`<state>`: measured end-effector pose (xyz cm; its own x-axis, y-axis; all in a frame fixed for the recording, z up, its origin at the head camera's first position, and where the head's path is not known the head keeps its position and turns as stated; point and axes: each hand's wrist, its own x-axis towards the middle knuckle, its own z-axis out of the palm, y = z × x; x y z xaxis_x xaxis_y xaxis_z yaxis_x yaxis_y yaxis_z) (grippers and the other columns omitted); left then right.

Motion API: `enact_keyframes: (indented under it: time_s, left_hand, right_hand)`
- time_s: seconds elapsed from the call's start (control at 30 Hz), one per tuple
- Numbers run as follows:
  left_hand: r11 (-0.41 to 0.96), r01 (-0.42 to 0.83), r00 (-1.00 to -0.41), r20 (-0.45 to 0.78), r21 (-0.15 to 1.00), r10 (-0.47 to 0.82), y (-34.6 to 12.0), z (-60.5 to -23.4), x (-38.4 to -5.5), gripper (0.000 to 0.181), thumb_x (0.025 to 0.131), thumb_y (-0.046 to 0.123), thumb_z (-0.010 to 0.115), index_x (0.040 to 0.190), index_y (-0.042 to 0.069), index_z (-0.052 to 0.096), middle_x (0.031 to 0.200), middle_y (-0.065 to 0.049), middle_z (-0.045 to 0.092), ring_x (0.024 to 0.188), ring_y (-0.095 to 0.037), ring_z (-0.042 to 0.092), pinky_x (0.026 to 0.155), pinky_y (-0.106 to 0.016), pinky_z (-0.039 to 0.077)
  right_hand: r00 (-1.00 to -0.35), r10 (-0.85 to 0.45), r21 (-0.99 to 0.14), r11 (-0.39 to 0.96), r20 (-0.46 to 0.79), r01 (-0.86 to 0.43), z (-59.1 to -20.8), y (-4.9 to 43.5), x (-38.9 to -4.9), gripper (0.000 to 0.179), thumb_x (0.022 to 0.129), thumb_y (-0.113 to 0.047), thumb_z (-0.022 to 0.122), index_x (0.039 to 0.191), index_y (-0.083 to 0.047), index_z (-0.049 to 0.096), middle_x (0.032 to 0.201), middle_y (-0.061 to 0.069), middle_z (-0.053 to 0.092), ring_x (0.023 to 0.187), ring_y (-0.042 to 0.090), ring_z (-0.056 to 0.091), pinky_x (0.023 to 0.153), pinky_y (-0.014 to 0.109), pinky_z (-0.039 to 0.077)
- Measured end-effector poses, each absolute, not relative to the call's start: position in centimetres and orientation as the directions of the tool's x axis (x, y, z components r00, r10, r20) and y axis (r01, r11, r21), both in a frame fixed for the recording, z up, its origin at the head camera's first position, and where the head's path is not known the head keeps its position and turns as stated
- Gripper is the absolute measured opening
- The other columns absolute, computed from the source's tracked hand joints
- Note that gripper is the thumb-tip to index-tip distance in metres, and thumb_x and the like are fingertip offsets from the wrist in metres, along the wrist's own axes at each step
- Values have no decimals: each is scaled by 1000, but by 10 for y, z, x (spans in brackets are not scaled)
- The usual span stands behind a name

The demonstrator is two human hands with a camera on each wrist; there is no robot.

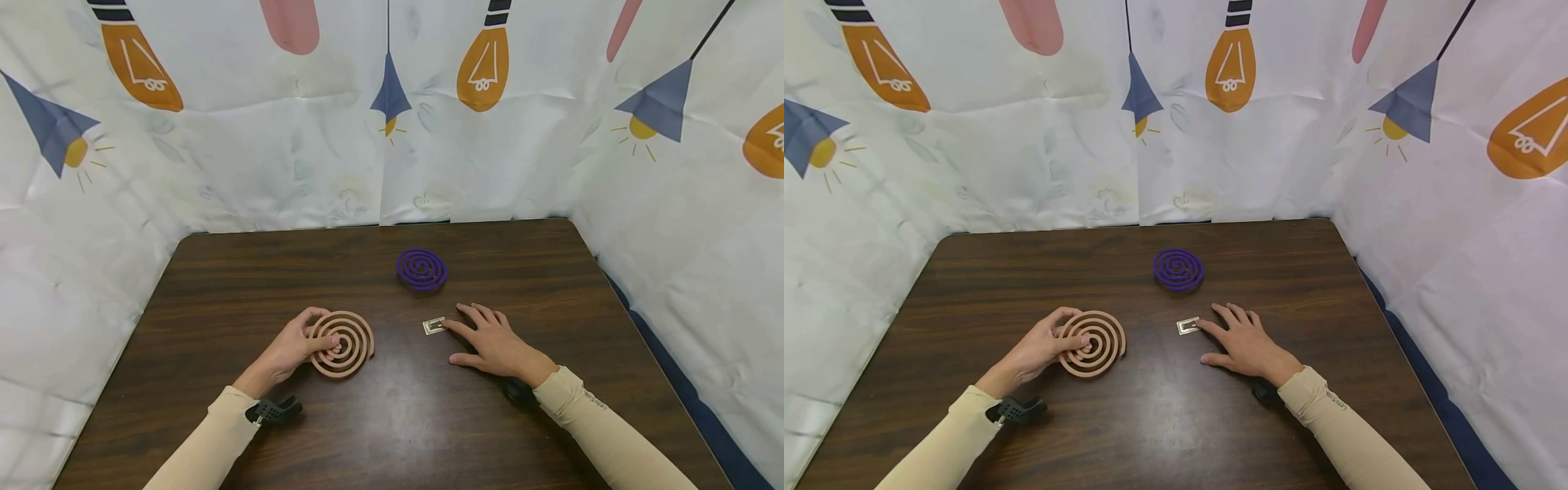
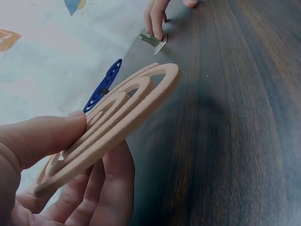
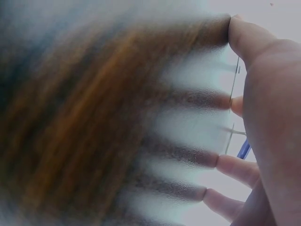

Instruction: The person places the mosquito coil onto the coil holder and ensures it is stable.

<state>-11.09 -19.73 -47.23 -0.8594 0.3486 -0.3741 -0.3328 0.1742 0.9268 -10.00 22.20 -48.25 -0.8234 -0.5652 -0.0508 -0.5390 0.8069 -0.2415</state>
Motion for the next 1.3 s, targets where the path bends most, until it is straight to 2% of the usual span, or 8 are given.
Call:
enact_keyframes:
  time_s: [0.73,1.3]
  left_hand:
    - [110,-348,-870,-364,931,333,-176,-469,-122,64,97,15,74,146,4,34,90,-1,72,74,-12,71,64,-27,60]
    - [30,-373,-875,-362,927,320,-160,-471,-124,64,98,8,71,149,3,33,100,-2,71,82,-10,73,71,-26,62]
  right_hand:
    - [-832,-553,-215,819,-43,-532,-484,224,-105,74,96,-62,62,159,-28,42,165,17,36,150,48,36,111,74,36]
    - [-835,-548,-223,821,-51,-525,-486,224,-101,74,96,-62,62,159,-28,42,166,16,36,151,48,36,112,74,36]
